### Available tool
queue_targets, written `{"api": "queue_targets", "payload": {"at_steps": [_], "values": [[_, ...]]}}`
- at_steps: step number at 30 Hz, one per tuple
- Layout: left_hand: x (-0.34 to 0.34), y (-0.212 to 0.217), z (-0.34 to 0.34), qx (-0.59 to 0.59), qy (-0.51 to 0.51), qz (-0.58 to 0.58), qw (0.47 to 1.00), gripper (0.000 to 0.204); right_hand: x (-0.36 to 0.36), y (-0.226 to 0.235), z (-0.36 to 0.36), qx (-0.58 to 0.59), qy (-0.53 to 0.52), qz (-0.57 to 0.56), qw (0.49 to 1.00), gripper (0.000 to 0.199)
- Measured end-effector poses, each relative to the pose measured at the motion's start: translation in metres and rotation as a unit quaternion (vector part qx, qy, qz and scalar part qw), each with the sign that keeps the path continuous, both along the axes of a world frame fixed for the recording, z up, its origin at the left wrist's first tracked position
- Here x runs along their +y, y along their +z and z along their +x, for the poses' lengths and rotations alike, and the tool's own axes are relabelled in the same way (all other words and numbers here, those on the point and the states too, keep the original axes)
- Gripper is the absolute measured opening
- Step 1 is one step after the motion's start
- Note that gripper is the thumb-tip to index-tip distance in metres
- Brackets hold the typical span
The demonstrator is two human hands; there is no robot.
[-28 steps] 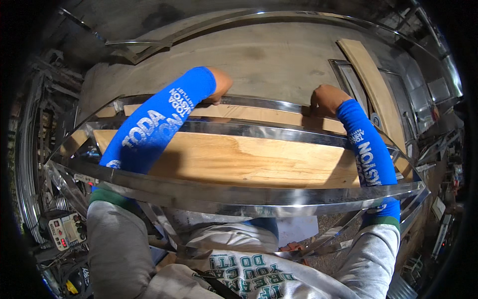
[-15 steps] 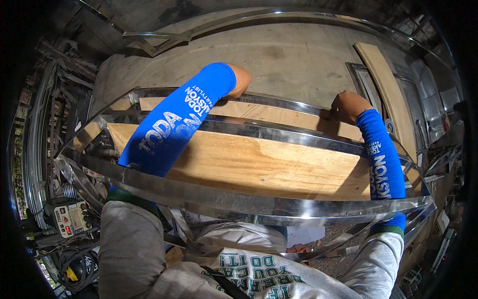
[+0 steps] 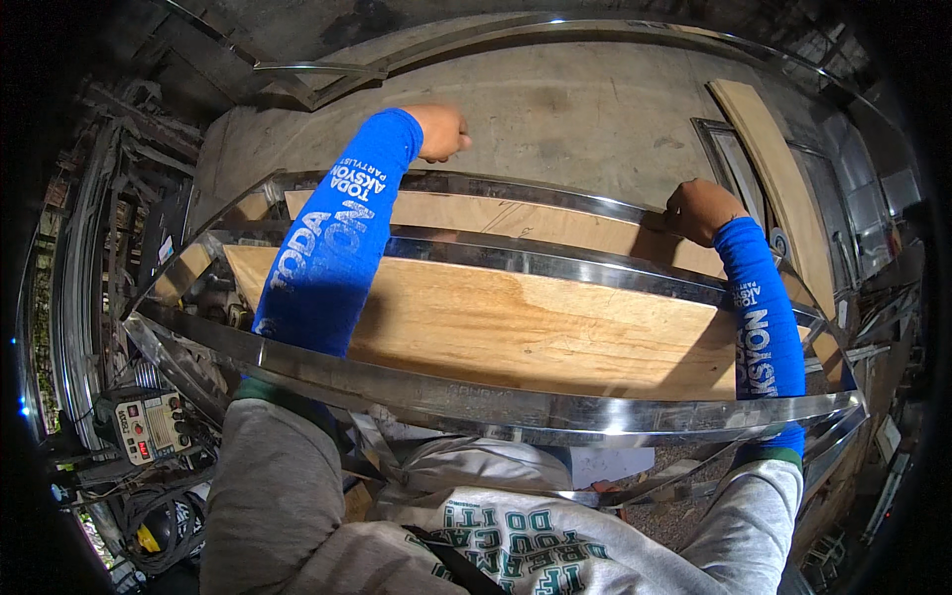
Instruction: The person positions and aligns a rectangular metal frame over a wooden jig, repeatedly lifting, rotating, and repositioning the frame to check fit. The person uses both hands to hold and adjust the frame without visible fastening tools.
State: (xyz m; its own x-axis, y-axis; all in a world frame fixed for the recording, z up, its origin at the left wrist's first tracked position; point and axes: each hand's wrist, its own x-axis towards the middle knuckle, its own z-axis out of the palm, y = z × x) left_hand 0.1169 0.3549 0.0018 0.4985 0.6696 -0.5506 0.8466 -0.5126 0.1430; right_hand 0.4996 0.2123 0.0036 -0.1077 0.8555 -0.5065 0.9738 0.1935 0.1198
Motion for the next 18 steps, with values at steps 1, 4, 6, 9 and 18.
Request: {"api": "queue_targets", "payload": {"at_steps": [1, 4, 6, 9, 18], "values": [[-0.007, 0.002, 0.005, 0.012, -0.004, -0.016, 1.000, 0.047, -0.002, 0.003, 0.001, 0.014, 0.002, 0.002, 1.000, 0.039], [-0.013, -0.002, 0.011, 0.032, 0.019, -0.068, 0.997, 0.055, -0.004, 0.000, 0.008, 0.048, 0.003, 0.002, 0.999, 0.034], [-0.009, -0.009, 0.013, 0.032, 0.022, -0.084, 0.996, 0.057, -0.002, -0.005, 0.012, 0.063, -0.001, -0.002, 0.998, 0.029], [-0.007, -0.013, 0.008, 0.024, 0.009, -0.069, 0.997, 0.054, -0.001, -0.005, 0.013, 0.079, -0.008, -0.011, 0.997, 0.026], [-0.003, 0.000, 0.011, -0.073, 0.050, 0.008, 0.996, 0.038, 0.000, -0.010, 0.055, 0.175, 0.023, 0.024, 0.984, 0.024]]}}
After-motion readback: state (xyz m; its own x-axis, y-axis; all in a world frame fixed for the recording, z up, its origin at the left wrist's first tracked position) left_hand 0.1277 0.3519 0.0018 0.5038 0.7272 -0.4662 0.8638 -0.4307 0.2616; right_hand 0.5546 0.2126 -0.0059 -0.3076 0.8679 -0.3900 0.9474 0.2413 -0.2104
